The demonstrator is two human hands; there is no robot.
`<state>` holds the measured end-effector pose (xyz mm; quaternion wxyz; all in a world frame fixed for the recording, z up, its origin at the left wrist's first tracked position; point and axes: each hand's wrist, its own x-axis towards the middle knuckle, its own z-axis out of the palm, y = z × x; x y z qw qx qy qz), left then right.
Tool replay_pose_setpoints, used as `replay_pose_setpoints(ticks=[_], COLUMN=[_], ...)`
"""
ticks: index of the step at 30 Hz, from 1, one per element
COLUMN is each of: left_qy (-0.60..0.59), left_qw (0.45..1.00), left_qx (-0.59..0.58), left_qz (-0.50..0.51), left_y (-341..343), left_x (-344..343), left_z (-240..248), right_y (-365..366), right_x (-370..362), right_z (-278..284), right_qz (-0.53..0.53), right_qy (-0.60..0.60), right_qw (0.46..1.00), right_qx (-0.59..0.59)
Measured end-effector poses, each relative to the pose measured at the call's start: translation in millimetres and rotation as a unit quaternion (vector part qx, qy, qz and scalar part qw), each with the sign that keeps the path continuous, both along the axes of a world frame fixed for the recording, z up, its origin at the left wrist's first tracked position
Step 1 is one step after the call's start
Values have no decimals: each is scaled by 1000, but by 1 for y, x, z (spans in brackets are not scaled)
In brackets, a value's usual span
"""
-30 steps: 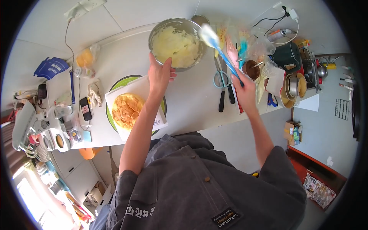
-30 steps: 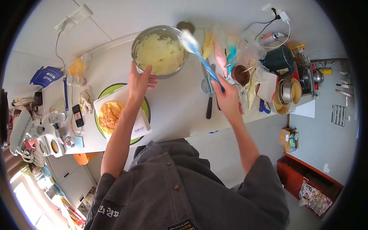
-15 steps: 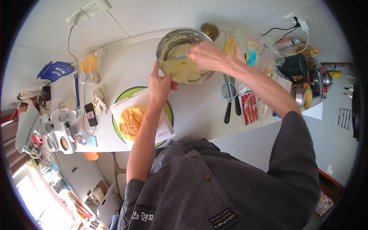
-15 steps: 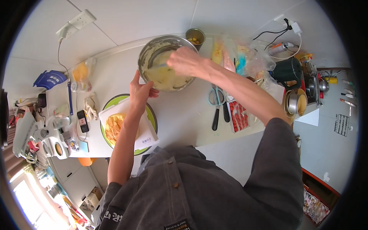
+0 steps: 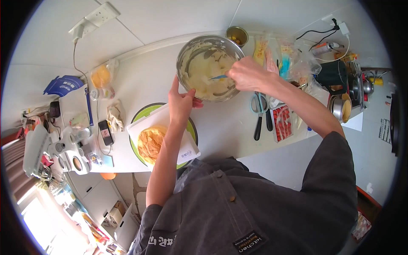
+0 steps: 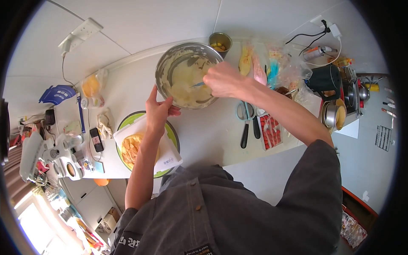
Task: The recorder retrieves cake bases from a refrigerator, brings them to a workstation, trims a cake base, and prepares frosting for decorating.
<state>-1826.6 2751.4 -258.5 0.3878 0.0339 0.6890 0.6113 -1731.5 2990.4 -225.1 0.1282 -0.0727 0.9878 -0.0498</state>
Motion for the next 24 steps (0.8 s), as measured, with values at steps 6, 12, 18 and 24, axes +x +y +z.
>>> replay_pose_setpoints(ticks=[6, 12, 18, 24], left_qy=[6, -28, -19, -43], left_qw=[1000, 999, 998, 997], left_qx=[11, 30, 51, 48], left_qz=[-7, 19, 10, 29], left_y=[-1, 4, 24, 29], left_x=[0, 3, 6, 13], left_z=[0, 1, 2, -1], right_y=[11, 8, 30, 48], right_x=[-9, -15, -12, -14], right_z=[26, 42, 23, 49], right_qz=[-76, -45, -76, -206], right_qy=[153, 16, -21, 54], right_qw=[985, 997, 990, 976], right_qx=[11, -53, 116, 52])
